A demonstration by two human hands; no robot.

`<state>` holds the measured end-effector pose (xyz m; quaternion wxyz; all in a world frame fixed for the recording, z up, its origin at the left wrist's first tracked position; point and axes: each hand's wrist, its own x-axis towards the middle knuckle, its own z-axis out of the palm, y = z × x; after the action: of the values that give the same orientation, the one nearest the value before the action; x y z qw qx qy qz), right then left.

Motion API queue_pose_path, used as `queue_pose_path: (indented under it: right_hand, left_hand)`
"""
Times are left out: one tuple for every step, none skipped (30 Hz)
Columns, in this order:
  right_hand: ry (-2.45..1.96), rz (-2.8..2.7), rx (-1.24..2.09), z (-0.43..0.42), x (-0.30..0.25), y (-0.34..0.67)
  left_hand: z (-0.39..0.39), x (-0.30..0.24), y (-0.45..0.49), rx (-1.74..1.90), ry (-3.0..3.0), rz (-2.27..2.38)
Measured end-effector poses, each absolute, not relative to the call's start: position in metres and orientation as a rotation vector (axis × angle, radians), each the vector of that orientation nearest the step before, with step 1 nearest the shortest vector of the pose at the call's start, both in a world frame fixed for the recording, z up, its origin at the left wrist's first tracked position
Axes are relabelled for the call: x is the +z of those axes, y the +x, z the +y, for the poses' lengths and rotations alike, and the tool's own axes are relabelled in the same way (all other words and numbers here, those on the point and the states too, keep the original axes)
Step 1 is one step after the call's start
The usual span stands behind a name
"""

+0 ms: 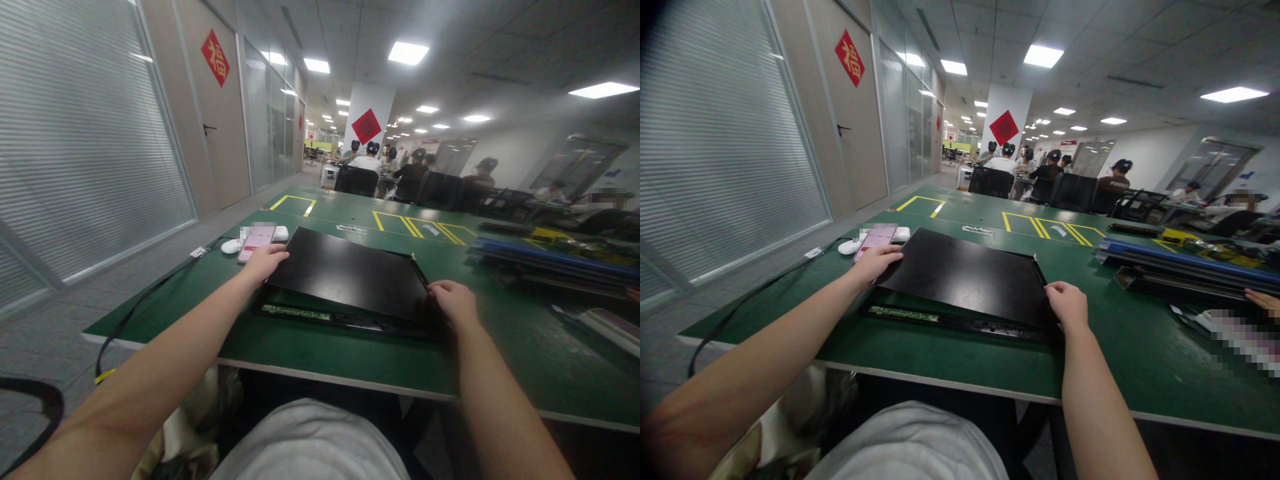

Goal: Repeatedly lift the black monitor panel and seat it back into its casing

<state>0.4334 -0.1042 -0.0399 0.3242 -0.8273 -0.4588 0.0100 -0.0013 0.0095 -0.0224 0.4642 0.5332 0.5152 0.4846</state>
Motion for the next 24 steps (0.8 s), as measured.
queue_pose_path:
  right_hand:
    - [-2.162, -1.200, 0.029, -0.104, -0.040, 0.434]
    - [-2.153, -1.195, 0.035, -0.104, -0.040, 0.434]
    - [-2.143, -1.189, 0.043, -0.104, -0.040, 0.435]
    - [-2.132, -1.184, 0.055, -0.104, -0.041, 0.435]
    - [-2.119, -1.178, 0.068, -0.104, -0.041, 0.436]
    - [-2.107, -1.171, 0.083, -0.104, -0.041, 0.436]
    - [-2.096, -1.161, 0.101, -0.104, -0.041, 0.437]
    - [-2.089, -1.149, 0.120, -0.104, -0.041, 0.437]
    - [-2.084, -1.139, 0.137, -0.104, -0.041, 0.437]
    - [-2.081, -1.130, 0.150, -0.104, -0.041, 0.437]
    - [-2.080, -1.124, 0.158, -0.104, -0.041, 0.437]
    - [-2.079, -1.120, 0.164, -0.104, -0.040, 0.436]
    - [-2.076, -1.117, 0.166, -0.104, -0.040, 0.436]
    - [-2.070, -1.115, 0.165, -0.104, -0.040, 0.436]
    - [-2.065, -1.111, 0.165, -0.104, -0.040, 0.436]
    - [-2.061, -1.107, 0.167, -0.104, -0.040, 0.436]
    - [-2.055, -1.103, 0.170, -0.105, -0.041, 0.436]
    - [-2.051, -1.099, 0.172, -0.105, -0.041, 0.436]
    - [-2.045, -1.096, 0.174, -0.105, -0.041, 0.436]
    - [-2.039, -1.096, 0.176, -0.105, -0.041, 0.436]
    - [-2.034, -1.096, 0.177, -0.105, -0.041, 0.436]
    - [-2.030, -1.096, 0.176, -0.105, -0.041, 0.436]
    - [-2.029, -1.096, 0.177, -0.105, -0.041, 0.436]
    - [-2.030, -1.095, 0.181, -0.105, -0.041, 0.436]
  left_hand:
    - [0.009, -0.022, -0.002, 1.172, 1.329, 1.274]
    - [0.009, -0.022, -0.002, 1.157, 1.347, 1.291]
    - [0.008, -0.021, -0.003, 1.143, 1.364, 1.314]
    - [0.008, -0.021, -0.003, 1.129, 1.379, 1.340]
    - [0.008, -0.021, -0.003, 1.113, 1.396, 1.367]
    - [0.008, -0.021, -0.003, 1.094, 1.416, 1.393]
    - [0.008, -0.021, -0.004, 1.076, 1.441, 1.417]
    - [0.008, -0.021, -0.004, 1.061, 1.476, 1.440]
    - [0.008, -0.022, -0.004, 1.052, 1.515, 1.464]
    - [0.008, -0.022, -0.004, 1.052, 1.556, 1.488]
    - [0.008, -0.023, -0.004, 1.052, 1.596, 1.510]
    - [0.009, -0.024, -0.004, 1.053, 1.631, 1.526]
    - [0.009, -0.025, -0.005, 1.051, 1.659, 1.535]
    - [0.009, -0.025, -0.005, 1.045, 1.683, 1.540]
    - [0.010, -0.026, -0.005, 1.033, 1.706, 1.543]
    - [0.010, -0.027, -0.005, 1.017, 1.730, 1.546]
    - [0.011, -0.028, -0.006, 1.000, 1.758, 1.550]
    - [0.011, -0.029, -0.006, 0.985, 1.788, 1.555]
    - [0.012, -0.030, -0.006, 0.973, 1.817, 1.559]
    - [0.013, -0.031, -0.007, 0.969, 1.844, 1.561]
    - [0.014, -0.032, -0.007, 0.973, 1.867, 1.561]
    - [0.015, -0.033, -0.008, 0.980, 1.892, 1.560]
    - [0.016, -0.034, -0.008, 0.986, 1.921, 1.560]
    - [0.017, -0.035, -0.008, 0.988, 1.953, 1.563]
